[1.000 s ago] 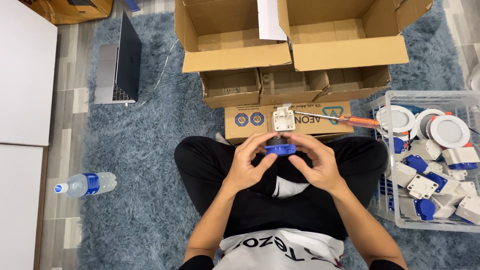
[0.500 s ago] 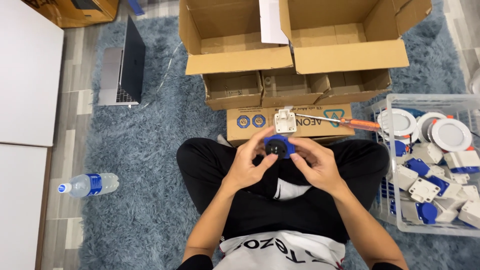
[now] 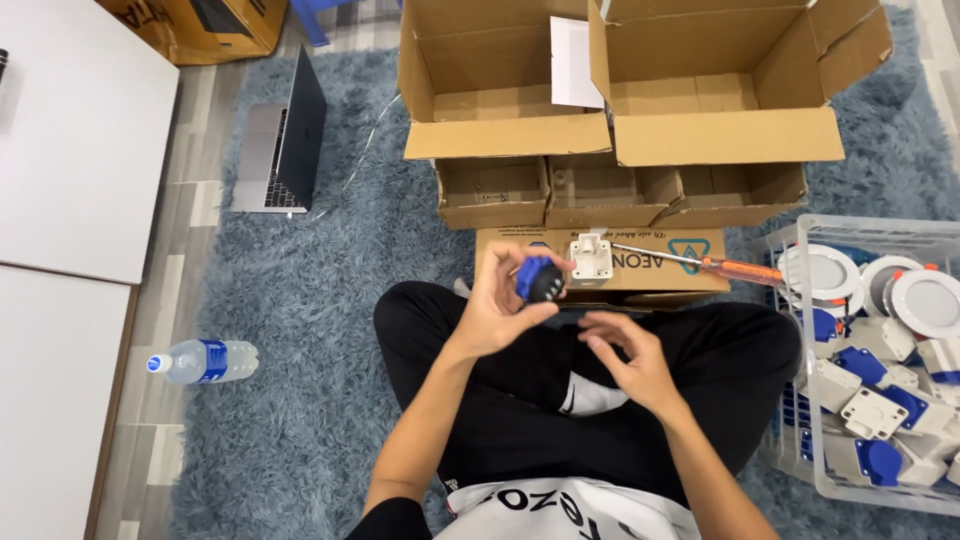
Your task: The person sits on a rug and uses a screwdriver to remove a blue cover from a white electrical component. They then place the cover into a cardboard box and inspect the white component.
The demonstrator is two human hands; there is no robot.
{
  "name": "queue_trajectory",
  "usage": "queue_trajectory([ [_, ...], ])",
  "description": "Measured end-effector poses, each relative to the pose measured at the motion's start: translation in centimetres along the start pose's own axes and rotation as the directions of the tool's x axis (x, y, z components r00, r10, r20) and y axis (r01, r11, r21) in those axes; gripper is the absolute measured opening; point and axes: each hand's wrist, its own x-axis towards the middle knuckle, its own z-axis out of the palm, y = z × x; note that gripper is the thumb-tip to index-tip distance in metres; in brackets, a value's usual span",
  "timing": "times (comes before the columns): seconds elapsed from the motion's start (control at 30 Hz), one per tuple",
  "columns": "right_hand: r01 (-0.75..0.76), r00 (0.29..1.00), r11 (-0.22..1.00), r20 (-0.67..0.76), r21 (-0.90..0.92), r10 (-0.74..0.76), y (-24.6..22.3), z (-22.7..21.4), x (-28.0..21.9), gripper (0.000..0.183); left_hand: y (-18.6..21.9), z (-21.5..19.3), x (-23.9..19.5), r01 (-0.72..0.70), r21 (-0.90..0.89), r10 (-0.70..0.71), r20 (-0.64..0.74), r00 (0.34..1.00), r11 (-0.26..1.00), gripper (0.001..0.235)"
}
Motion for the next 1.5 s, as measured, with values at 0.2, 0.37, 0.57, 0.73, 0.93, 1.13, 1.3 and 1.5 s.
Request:
queue_trajectory([
  [0.2,-0.16,0.971,0.965,0.144,-0.207,0.192,4.8,0.7,-0.1,0.031,1.8,-4.2,4.6,0.018,0.36,-0.015,-0.012,1.0,0.933,0.057],
  [0.37,-0.128,0.948,0.915,0.224,-0.382,0.226,10.9,0.9,-0.6,0.029,6.2,-6.0,13.6,-0.183,0.739,0.152,0.11,0.982,0.649,0.043],
  [0.57,-0.031,0.934,0.892,0.305,-0.452,0.187,13.6,1.4,-0.9,0.027,8.3,-9.2,23.0,0.099,0.969,-0.152,-0.066,0.986,0.225,0.05],
  [0.73,-0.044,0.946,0.909,0.275,-0.414,0.171,12.6,1.3,-1.2,0.023,3.7,-13.5,27.3,0.178,0.984,-0.326,-0.158,0.932,0.031,0.054],
  [0.93,-0.113,0.932,0.908,0.272,-0.404,0.237,11.0,1.3,-1.2,0.026,0.6,-13.8,28.0,0.339,0.94,-0.445,-0.32,0.836,-0.039,0.055],
  [1.13,-0.108,0.931,0.911,0.281,-0.398,0.233,11.1,1.3,-1.0,0.026,2.4,-12.3,26.6,0.192,0.976,-0.435,-0.128,0.891,0.105,0.037],
  [1.3,-0.121,0.93,0.915,0.278,-0.385,0.24,11.2,1.3,-1.1,0.025,6.2,-6.9,20.3,-0.24,0.921,0.246,0.167,0.955,0.306,0.013],
  [1.5,-0.131,0.953,0.952,0.23,-0.277,0.198,7.9,1.0,-0.4,0.022,1.1,-2.0,9.2,-0.281,0.902,0.444,0.115,0.888,0.328,0.018],
])
